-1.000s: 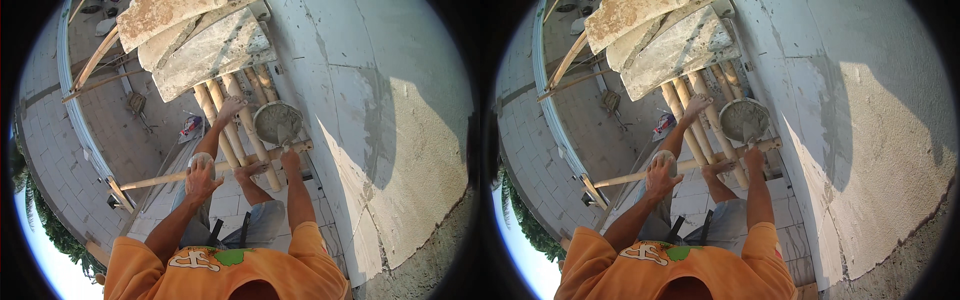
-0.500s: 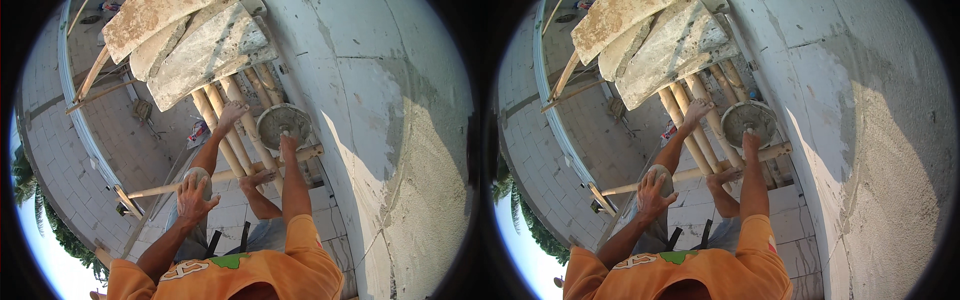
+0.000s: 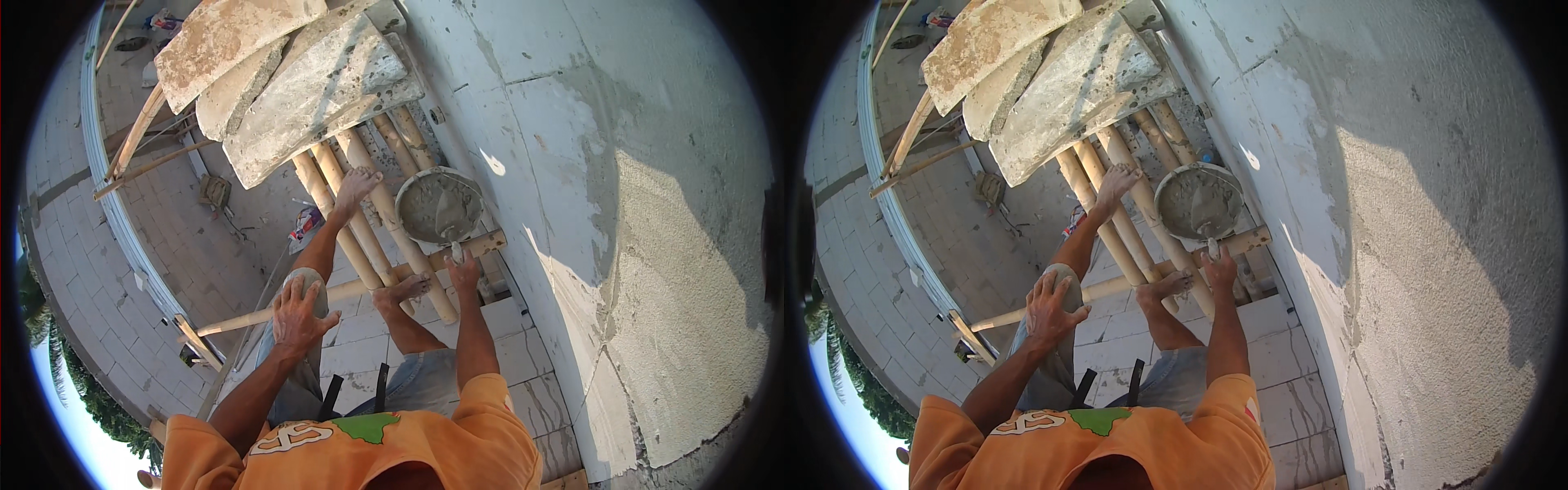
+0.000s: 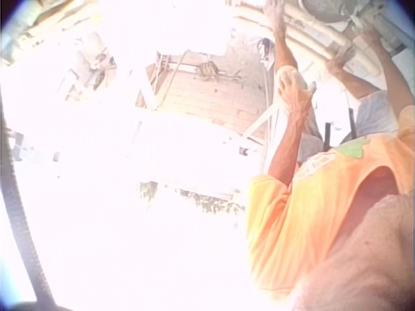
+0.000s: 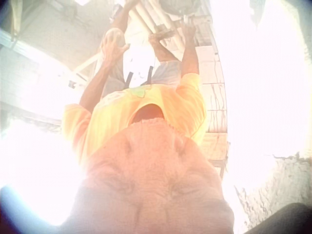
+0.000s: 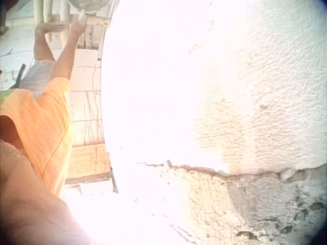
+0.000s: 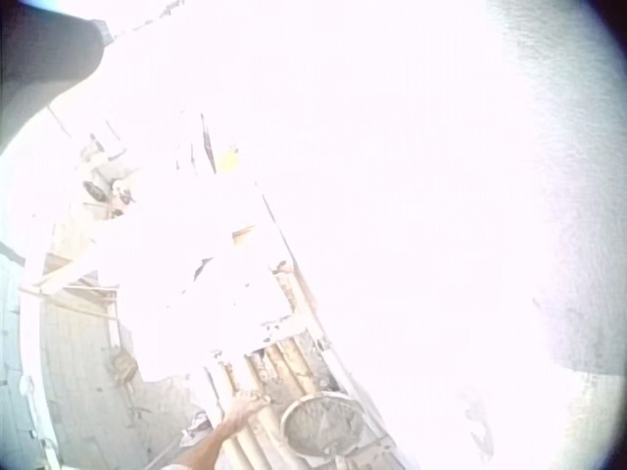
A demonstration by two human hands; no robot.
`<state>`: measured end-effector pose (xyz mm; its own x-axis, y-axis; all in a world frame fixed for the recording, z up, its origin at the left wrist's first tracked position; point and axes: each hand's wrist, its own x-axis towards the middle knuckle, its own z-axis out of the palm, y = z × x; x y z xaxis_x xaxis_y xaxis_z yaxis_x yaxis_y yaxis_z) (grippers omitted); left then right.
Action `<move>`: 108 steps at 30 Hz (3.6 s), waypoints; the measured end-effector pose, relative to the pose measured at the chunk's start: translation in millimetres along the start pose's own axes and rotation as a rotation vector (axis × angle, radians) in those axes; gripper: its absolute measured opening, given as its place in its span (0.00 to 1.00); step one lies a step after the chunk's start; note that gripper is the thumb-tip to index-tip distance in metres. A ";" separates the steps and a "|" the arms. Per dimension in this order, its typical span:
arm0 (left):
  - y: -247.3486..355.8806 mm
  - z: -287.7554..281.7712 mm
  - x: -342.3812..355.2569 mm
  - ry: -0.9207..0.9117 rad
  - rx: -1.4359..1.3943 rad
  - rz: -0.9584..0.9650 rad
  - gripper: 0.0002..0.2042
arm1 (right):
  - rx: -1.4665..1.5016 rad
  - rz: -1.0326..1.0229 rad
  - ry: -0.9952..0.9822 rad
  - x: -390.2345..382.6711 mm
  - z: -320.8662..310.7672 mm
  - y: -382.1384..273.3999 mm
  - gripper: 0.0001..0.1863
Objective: The person applies mortar to a block wall using a trowel and then places a stone block onto the mortar.
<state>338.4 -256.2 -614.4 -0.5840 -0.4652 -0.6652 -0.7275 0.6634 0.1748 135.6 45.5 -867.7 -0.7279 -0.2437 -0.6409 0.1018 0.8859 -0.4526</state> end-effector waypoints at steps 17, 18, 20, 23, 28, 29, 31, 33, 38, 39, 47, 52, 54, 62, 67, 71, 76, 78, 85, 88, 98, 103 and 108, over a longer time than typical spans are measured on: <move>12.1 -81.1 2.1 0.222 -0.627 0.209 0.31 | -0.049 -0.434 0.227 -343.4 -339.3 -315.7 0.22; 19.8 -104.0 -2.7 0.287 -0.669 0.216 0.30 | 0.022 -0.425 0.189 -362.3 -364.9 -341.2 0.21; 25.9 -133.0 -1.2 0.290 -0.655 0.228 0.30 | 0.113 -0.306 0.145 -400.6 -410.2 -388.9 0.23; 30.3 -167.7 -1.9 0.261 -0.651 0.207 0.29 | 0.349 -0.166 0.130 -439.4 -452.9 -440.2 0.21; 9.7 -184.8 5.7 0.221 -0.618 0.146 0.29 | 0.789 -0.072 0.233 -469.0 -489.9 -501.8 0.14; 5.2 -183.3 6.1 0.215 -0.618 0.143 0.29 | 0.788 -0.067 0.232 -467.9 -493.1 -508.5 0.14; -0.5 -183.0 9.1 0.211 -0.599 0.173 0.29 | 0.935 -0.050 0.246 -466.8 -498.5 -520.8 0.13; -9.3 -180.6 10.0 0.190 -0.609 0.171 0.30 | 1.006 -0.088 0.231 -457.2 -495.8 -524.4 0.13; -34.3 -157.8 29.0 0.217 -0.625 0.212 0.30 | 1.316 -0.050 0.211 -431.2 -492.2 -539.0 0.13; -34.6 -157.6 34.4 0.170 -0.669 0.136 0.30 | 1.404 -0.062 0.221 -424.8 -492.1 -540.0 0.14; -56.2 -165.3 56.7 0.075 -0.673 0.102 0.33 | 1.626 -0.089 0.239 -440.5 -505.9 -572.5 0.16; -12.1 -211.8 39.1 0.061 -0.530 0.164 0.30 | 1.619 -0.129 0.296 -466.7 -524.0 -583.4 0.15; -13.2 -211.8 42.8 0.050 -0.560 0.183 0.30 | 1.610 -0.180 0.294 -475.4 -528.2 -588.8 0.15; -2.6 -213.5 49.7 -0.010 -0.583 0.223 0.29 | 1.715 -0.340 0.237 -505.7 -553.9 -593.2 0.16; 2.3 -220.2 49.1 -0.043 -0.551 0.216 0.30 | 1.842 -0.423 0.125 -521.5 -557.1 -586.4 0.17; -9.4 -216.4 57.0 -0.017 -0.536 0.235 0.30 | 1.767 -0.520 0.171 -535.1 -544.3 -568.3 0.18; -19.8 -218.6 54.0 0.021 -0.554 0.188 0.29 | 1.657 -0.523 0.074 -517.2 -542.3 -561.3 0.16; -16.1 -220.7 54.8 0.040 -0.566 0.201 0.29 | 1.602 -0.470 0.017 -494.7 -542.4 -567.2 0.14; 11.0 -258.1 40.1 -0.007 -0.536 0.230 0.29 | 1.467 -0.322 0.155 -446.0 -547.0 -516.5 0.13; -2.2 -251.5 40.4 0.008 -0.552 0.218 0.29 | 1.501 -0.355 0.131 -466.3 -539.2 -506.0 0.15; -31.9 -245.1 33.0 -0.026 -0.550 0.074 0.31 | 1.361 -0.270 0.110 -535.3 -516.7 -503.3 0.14; -14.7 -235.7 34.6 0.023 -0.530 0.130 0.31 | 1.324 -0.087 0.168 -493.4 -524.2 -561.4 0.14; -0.7 -236.1 42.6 0.010 -0.575 0.222 0.28 | 1.585 -0.233 0.221 -500.3 -530.3 -574.1 0.15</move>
<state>229.0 -414.8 -471.5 -0.7449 -0.3598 -0.5618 -0.6644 0.3236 0.6737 81.7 -131.9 41.5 -0.8909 -0.1250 -0.4367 0.4407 -0.4709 -0.7642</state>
